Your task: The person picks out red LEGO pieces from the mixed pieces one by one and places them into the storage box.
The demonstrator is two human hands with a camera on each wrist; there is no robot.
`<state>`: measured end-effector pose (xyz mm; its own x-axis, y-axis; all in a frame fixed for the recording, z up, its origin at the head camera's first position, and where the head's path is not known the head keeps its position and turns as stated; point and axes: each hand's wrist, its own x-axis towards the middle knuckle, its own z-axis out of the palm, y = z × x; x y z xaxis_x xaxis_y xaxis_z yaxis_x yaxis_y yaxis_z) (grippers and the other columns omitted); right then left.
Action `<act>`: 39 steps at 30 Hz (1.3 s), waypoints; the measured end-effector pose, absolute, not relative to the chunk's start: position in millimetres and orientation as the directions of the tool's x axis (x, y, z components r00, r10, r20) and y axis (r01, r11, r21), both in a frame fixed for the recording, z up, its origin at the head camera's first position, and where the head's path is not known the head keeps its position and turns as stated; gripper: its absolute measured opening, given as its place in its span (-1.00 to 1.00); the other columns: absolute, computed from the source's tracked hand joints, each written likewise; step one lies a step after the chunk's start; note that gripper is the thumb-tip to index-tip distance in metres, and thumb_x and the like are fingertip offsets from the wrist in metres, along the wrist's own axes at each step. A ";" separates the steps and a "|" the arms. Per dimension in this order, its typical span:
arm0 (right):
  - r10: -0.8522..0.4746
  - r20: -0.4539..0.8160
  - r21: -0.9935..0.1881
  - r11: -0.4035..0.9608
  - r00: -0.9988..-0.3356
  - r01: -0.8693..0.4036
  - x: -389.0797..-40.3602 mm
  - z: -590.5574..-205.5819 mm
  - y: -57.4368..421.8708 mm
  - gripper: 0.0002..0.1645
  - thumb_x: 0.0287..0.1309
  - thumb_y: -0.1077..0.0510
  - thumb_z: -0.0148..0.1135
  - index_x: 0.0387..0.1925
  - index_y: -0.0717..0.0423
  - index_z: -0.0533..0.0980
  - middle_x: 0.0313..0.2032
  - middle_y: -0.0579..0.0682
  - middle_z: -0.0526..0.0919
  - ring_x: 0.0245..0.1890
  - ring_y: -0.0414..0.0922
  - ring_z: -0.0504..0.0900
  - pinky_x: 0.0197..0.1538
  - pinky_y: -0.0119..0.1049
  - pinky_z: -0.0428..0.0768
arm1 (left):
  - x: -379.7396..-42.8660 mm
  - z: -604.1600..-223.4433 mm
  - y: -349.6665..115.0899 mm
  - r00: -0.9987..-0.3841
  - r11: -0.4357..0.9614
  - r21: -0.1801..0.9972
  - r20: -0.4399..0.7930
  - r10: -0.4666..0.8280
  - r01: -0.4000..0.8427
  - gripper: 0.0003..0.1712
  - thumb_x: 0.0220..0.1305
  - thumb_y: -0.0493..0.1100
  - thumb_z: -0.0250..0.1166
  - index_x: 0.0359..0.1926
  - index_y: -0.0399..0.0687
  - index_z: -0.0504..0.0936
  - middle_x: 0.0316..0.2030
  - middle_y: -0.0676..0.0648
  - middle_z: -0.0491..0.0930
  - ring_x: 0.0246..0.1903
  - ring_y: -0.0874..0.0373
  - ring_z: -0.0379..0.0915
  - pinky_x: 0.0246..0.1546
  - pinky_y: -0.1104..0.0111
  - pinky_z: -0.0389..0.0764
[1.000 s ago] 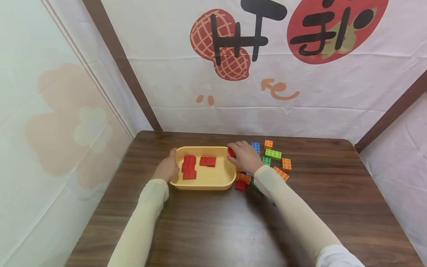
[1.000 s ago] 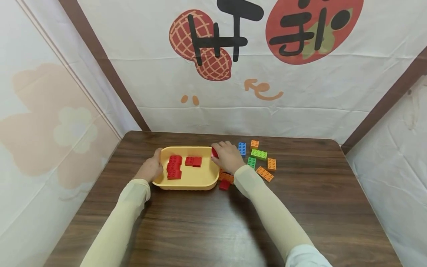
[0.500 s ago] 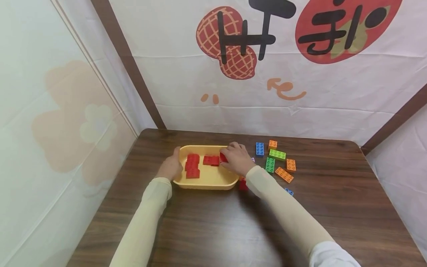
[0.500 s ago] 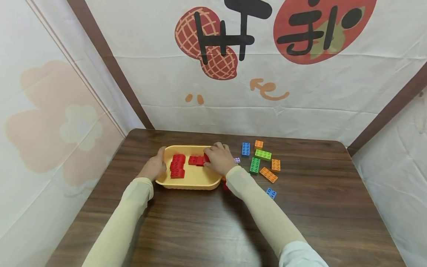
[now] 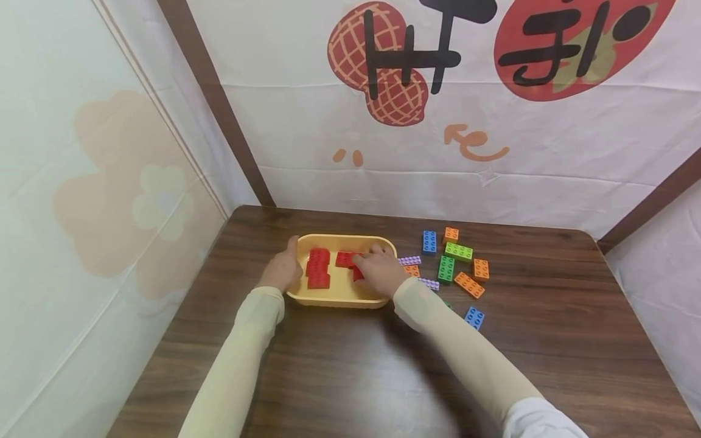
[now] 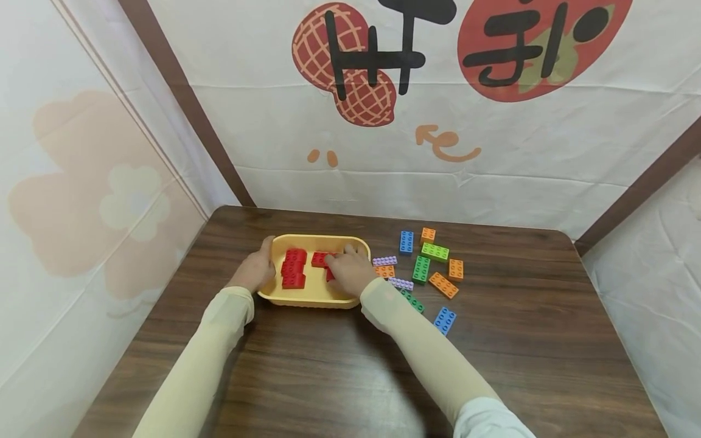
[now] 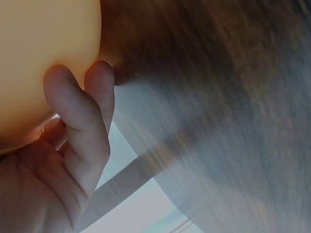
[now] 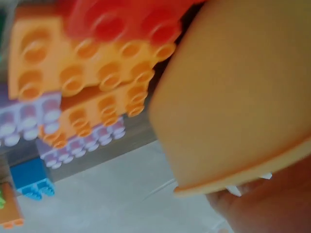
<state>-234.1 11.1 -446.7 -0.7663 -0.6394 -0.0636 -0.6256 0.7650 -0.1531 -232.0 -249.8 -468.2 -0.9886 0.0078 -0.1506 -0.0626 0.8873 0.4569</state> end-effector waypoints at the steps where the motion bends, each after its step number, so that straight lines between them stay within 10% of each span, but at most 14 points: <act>1: -0.639 -0.082 -0.172 0.765 -0.765 -0.621 -233.7 -447.2 10.1 -0.39 0.20 -0.14 0.42 0.21 0.00 0.54 0.04 0.00 0.69 0.00 0.01 0.42 0.20 -0.03 0.40 | -232.8 -468.3 -249.5 -0.988 0.888 0.456 -0.152 0.007 -0.064 -0.14 0.29 -0.33 0.06 0.55 -0.10 -0.07 -0.31 -0.30 0.62 -0.35 -0.15 0.55 -0.14 -0.04 0.57; 23: -0.599 -0.298 -0.240 0.800 -0.743 -0.549 -236.7 -450.6 5.0 -0.32 0.11 -0.21 0.47 0.16 0.01 0.50 -0.42 -0.13 0.53 -0.34 -0.12 0.52 -0.17 -0.27 0.54 | -234.5 -468.9 -247.6 -0.989 0.892 0.446 -0.149 -0.002 -0.069 -0.16 0.32 -0.32 0.06 0.55 -0.10 -0.07 -0.29 -0.29 0.62 -0.34 -0.13 0.55 -0.12 -0.02 0.57; 34: -0.657 -0.378 -0.302 0.753 -0.652 -0.584 -236.2 -443.7 10.3 -0.52 0.15 0.26 0.39 0.07 -0.21 0.57 -0.32 -0.12 0.58 -0.24 -0.09 0.54 -0.05 -0.20 0.54 | -232.6 -469.6 -248.1 -0.987 0.896 0.438 -0.161 -0.003 -0.074 -0.14 0.30 -0.34 0.07 0.55 -0.10 -0.08 -0.38 -0.24 0.59 -0.41 -0.11 0.53 -0.20 0.00 0.57; 39: -0.639 -0.320 -0.229 0.768 -0.699 -0.597 -234.8 -445.7 6.3 -0.74 0.21 0.11 0.43 -0.07 -0.06 0.61 -0.44 -0.11 0.55 -0.35 -0.11 0.53 -0.18 -0.26 0.54 | -232.8 -468.6 -248.2 -0.988 0.897 0.436 -0.155 0.001 -0.068 -0.13 0.29 -0.34 0.07 0.55 -0.12 -0.08 -0.40 -0.24 0.59 -0.41 -0.11 0.54 -0.20 0.00 0.57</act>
